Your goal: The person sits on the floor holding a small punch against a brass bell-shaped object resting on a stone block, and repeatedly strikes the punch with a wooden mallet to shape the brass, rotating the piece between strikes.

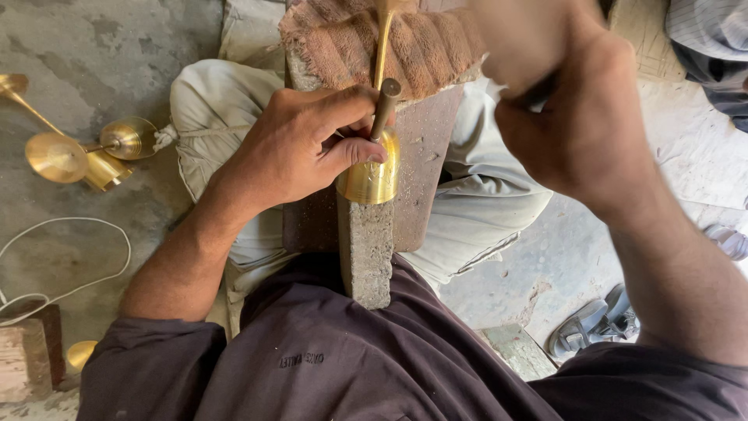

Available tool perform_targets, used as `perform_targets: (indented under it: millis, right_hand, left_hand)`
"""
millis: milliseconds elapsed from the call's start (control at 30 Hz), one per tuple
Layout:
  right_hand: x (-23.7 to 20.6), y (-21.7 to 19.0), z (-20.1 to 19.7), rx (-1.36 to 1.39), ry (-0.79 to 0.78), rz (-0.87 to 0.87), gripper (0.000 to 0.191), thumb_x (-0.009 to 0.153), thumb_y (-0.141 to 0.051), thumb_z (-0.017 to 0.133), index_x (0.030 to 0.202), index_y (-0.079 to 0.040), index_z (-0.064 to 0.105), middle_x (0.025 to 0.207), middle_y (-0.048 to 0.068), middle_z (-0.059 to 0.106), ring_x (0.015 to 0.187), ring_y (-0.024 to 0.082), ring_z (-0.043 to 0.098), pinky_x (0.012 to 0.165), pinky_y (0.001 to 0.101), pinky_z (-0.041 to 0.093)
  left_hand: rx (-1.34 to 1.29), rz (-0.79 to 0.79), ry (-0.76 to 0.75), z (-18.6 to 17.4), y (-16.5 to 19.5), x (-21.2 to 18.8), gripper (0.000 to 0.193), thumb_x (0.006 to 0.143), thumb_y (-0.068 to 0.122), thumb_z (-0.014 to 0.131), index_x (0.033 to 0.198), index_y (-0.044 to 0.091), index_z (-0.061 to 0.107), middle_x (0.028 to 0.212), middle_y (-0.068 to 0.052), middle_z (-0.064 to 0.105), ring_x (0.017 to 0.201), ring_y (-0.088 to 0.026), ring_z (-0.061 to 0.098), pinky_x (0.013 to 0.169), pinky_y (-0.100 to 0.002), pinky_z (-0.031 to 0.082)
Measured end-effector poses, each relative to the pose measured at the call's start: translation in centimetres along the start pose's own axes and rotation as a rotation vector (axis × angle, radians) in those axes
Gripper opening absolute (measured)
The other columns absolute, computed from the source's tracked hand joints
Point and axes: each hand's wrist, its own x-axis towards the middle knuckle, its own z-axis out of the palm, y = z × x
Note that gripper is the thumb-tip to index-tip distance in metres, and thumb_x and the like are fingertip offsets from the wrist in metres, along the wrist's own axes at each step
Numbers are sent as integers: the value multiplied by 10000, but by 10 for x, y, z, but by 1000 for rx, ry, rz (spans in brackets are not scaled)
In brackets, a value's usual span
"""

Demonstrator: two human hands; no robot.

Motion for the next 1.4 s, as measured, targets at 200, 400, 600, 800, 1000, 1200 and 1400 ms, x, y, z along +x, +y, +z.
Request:
perform_targets:
  millis: [200,400,600,800,1000,1200,1400]
  right_hand:
    - [1,11,-2,92,-104,-104,358,888,137,608,1216,6,556,1095,154,700,966,271,737,842,331,628]
    - [-9,5,-8,-234,-30,-151,368,889,139,614,1241,61,544,1072,206,696,969,282,735,809,348,589]
    - [-5,-5,-8,-468,-15,-179,338,868,139,593,1196,55,583,1023,184,701,874,266,710,724,367,576]
    - [-11,-10,-11,-475,-82,-134,266,876,122,647,1128,53,595,904,162,682,728,228,664,603,351,537]
    - [-22,-7,-9,-389,-90,-12,258,891,41,665,1137,25,587,869,125,662,715,197,642,622,334,495]
    - [-39,0,-3,-404,-31,48,269,849,10,695,1100,37,603,821,126,650,617,225,629,543,361,490]
    - [-57,15,-13,-256,-27,3,310,945,36,718,1210,68,560,962,179,692,843,260,724,725,337,593]
  left_hand:
    - [24,-22,-31,-1,-2,1,263,952,239,812,1082,71,657,875,-39,751,723,-146,727,602,-306,543]
    - [-27,10,-21,-3,-4,1,267,975,226,795,1116,68,633,910,-30,751,781,-143,743,638,-304,557]
    - [-43,30,-29,-5,-6,3,276,980,230,782,1153,78,630,937,-25,755,811,-147,752,656,-305,571]
    - [-17,47,-40,-6,-10,3,269,973,243,791,1124,88,631,938,-24,751,808,-158,750,661,-318,569]
    - [-55,44,-61,-5,-14,3,262,1000,267,757,1128,69,643,958,-13,753,838,-151,762,678,-295,586]
    - [33,58,-76,-7,-10,6,296,972,275,779,1120,59,638,933,-32,738,793,-165,741,658,-324,569]
    - [-38,-25,-30,-4,2,16,320,970,216,809,1180,50,634,877,-56,751,760,-158,751,627,-327,562]
